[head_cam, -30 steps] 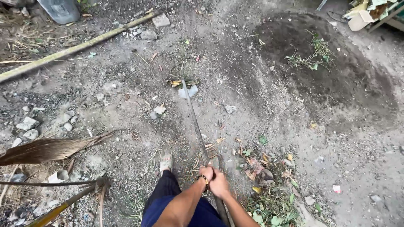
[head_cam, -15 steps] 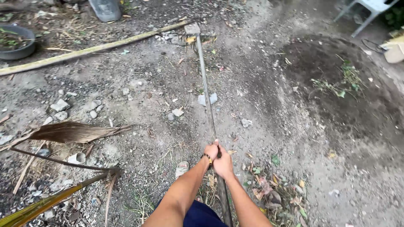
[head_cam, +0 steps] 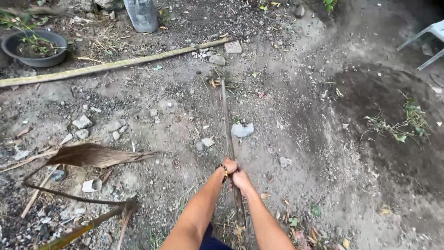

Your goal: Using a rake to gather yard debris, leaves, and twigs into a pile on the ground.

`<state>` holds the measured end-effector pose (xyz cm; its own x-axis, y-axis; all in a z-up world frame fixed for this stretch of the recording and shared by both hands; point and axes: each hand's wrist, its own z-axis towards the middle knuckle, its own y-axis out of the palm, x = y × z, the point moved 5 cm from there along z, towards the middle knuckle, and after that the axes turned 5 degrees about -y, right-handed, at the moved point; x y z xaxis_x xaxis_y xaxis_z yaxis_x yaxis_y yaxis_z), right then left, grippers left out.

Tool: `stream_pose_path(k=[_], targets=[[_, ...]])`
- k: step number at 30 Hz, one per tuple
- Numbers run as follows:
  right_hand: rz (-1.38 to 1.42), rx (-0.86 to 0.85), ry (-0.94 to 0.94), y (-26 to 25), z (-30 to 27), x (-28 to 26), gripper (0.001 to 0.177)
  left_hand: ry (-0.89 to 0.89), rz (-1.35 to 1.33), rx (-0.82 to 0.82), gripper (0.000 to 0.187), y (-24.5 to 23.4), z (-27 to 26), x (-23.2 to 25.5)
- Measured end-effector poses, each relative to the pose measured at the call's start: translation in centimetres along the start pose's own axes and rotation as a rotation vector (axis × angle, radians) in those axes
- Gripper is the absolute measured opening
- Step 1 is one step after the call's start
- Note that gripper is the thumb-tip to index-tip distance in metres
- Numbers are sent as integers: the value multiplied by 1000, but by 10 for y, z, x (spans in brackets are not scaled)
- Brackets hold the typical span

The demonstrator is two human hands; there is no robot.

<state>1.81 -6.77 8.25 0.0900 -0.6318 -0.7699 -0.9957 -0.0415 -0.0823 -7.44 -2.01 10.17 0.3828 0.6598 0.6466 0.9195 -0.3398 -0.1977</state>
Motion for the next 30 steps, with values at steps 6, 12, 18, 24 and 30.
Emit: stream_pose_path(k=[6,12,18,24,30], targets=[[237,70,186,-3,30,58,23,26,126,-68,55,2,-4,-13],[137,64,163,-1,-25,40,24,-141,153,85,50,37,56,-70],[118,87,185,-23,-95,87,20,-129,269,-3,55,94,15,-106],[158,115,183,-47,-165,170,22,-160,142,24,53,135,-115,-131],[162,120,185,-68,-256,256,27,-178,114,-10,56,225,-143,-237]])
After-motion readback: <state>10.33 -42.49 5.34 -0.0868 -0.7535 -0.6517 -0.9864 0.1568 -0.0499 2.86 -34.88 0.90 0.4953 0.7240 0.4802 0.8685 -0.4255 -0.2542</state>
